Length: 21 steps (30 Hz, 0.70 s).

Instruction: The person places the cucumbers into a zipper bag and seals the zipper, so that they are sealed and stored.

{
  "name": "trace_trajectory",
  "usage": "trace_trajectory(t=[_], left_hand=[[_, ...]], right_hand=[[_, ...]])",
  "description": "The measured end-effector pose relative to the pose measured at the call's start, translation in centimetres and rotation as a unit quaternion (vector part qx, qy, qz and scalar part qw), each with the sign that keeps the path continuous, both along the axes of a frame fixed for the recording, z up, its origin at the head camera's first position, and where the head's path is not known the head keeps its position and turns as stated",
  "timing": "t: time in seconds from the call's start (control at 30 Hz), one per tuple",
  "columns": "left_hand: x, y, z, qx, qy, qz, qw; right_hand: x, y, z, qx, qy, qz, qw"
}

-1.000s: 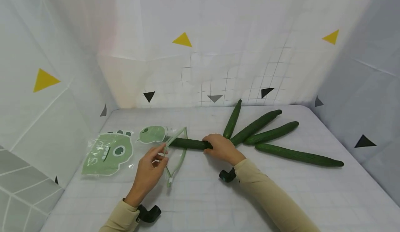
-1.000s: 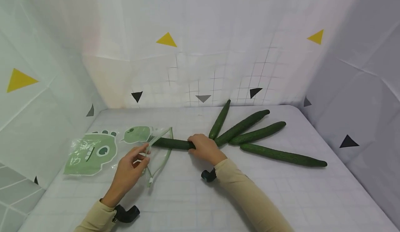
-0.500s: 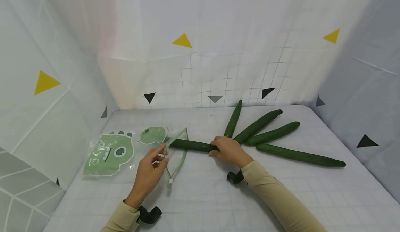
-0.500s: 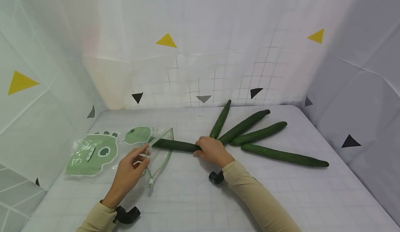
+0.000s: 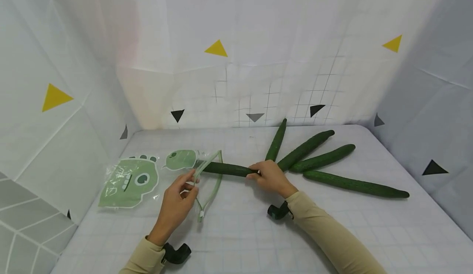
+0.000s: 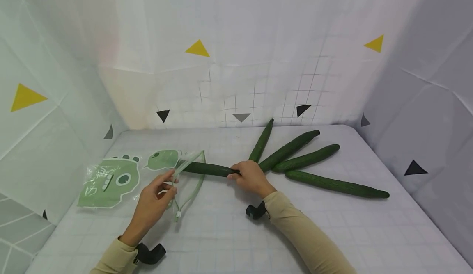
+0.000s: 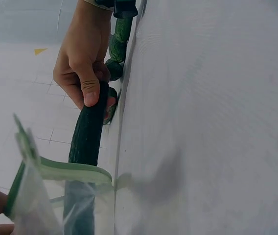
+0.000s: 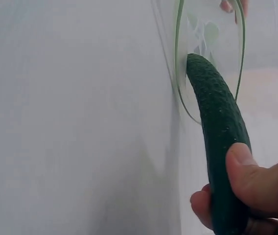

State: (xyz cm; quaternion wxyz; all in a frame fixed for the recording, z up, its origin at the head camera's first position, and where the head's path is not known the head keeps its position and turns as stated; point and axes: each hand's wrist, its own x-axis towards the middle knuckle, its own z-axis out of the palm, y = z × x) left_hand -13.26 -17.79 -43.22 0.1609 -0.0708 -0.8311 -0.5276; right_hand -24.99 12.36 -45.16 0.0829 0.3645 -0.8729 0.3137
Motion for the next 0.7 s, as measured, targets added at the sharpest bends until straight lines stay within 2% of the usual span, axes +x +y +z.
trace_trajectory(t=[0.2,0.5,0.7], left_hand=[[-0.1,-0.1,0.0,0.006,0.004,-0.002,1.0000],[-0.3,-0.2,0.0,0.014,-0.003,-0.005,0.9999],[0.0,-0.1,0.3,0.009,-0.008,-0.011,0.9999]], right_hand=[[0.2,-0.8,-0.2,-0.027,-0.002,-0.005,1.000],[0.4,-2.5,0.0,-0.011,-0.003,-0.008,1.000],[0.6,-3.6,0.2,-0.003,-0.009,-0.011,1.000]])
